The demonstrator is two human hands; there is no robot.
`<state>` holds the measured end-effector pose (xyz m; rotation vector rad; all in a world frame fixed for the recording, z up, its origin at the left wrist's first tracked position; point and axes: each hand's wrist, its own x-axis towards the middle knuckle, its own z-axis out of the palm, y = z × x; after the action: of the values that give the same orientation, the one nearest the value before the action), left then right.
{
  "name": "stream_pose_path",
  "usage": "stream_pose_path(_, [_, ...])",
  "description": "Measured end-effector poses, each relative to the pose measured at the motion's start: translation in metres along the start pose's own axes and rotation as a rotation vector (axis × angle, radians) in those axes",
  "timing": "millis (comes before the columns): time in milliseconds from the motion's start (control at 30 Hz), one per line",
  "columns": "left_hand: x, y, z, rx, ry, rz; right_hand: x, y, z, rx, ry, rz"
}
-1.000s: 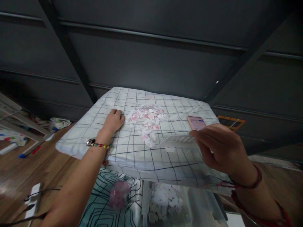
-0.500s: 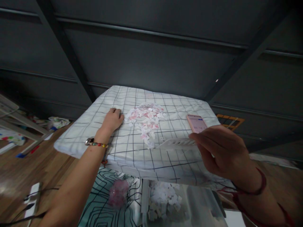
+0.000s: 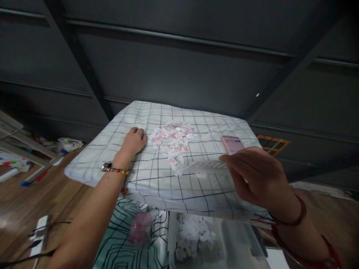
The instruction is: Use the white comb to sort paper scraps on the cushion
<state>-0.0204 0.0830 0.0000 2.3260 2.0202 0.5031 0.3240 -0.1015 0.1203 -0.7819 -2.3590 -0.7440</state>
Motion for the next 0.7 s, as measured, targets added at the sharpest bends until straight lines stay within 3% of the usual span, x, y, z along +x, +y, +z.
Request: stream_pose_path(700, [0.0012,-0.0034,0.0043,-0.033,0.056,0.022,-0.0043,0.0038,0.0058,-0.022,0.001,0.056])
